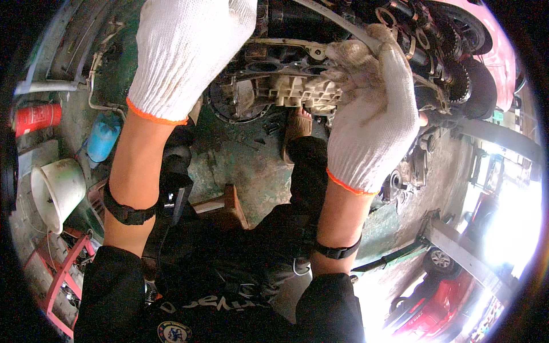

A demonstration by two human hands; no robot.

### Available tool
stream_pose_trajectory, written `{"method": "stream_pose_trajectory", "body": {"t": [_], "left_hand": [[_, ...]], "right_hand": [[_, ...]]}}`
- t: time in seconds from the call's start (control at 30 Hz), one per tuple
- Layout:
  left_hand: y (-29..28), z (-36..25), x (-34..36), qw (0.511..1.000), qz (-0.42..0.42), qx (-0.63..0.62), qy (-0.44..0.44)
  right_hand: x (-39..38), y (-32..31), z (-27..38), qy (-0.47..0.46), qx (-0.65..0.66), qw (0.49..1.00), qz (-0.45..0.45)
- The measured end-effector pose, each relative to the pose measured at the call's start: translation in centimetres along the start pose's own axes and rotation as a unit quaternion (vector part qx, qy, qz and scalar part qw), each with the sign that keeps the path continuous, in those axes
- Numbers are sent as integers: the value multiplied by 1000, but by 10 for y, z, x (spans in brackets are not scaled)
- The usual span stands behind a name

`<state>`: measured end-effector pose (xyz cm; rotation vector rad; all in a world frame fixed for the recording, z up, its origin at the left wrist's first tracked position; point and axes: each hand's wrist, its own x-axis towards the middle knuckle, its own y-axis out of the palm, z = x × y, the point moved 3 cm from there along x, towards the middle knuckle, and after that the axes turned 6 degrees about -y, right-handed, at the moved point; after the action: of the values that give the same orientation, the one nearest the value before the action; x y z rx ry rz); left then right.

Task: The person uses a wrench to loosen and remove bolts from a disassembled engine block while two coworkers assist with other parts. The person repeatedly repositions the wrench and removes fasteners from the engine assembly.

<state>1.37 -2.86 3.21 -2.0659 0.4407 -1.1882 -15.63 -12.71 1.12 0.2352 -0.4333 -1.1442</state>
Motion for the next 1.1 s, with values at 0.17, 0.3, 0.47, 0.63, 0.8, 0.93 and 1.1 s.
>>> {"method": "stream_pose_trajectory", "body": {"t": [0.17, 0.3, 0.47, 0.63, 0.8, 0.93, 1.1], "left_hand": [[1, 4, -2, 999, 36, 18, -11], [7, 6, -7, 997, 73, -26, -18], [4, 5, -10, 999, 40, -15, -4], [2, 6, -8, 996, 63, -34, -56], [-1, 6, -8, 995, 12, -93, -39], [0, 10, -12, 989, 14, -135, -56], [4, 16, -14, 987, 4, -161, -19]], "right_hand": [[-2, 1, 4, -19, -60, 997, 37], [-2, 2, 3, -8, -14, 1000, 10], [0, -1, 1, -15, -53, 998, -6], [0, -2, 3, -120, -92, 987, 44], [-3, 1, 4, -114, -27, 988, 96], [-7, 6, 5, -135, -251, 955, 80], [-5, 14, -3, 23, -37, 999, 25]]}}
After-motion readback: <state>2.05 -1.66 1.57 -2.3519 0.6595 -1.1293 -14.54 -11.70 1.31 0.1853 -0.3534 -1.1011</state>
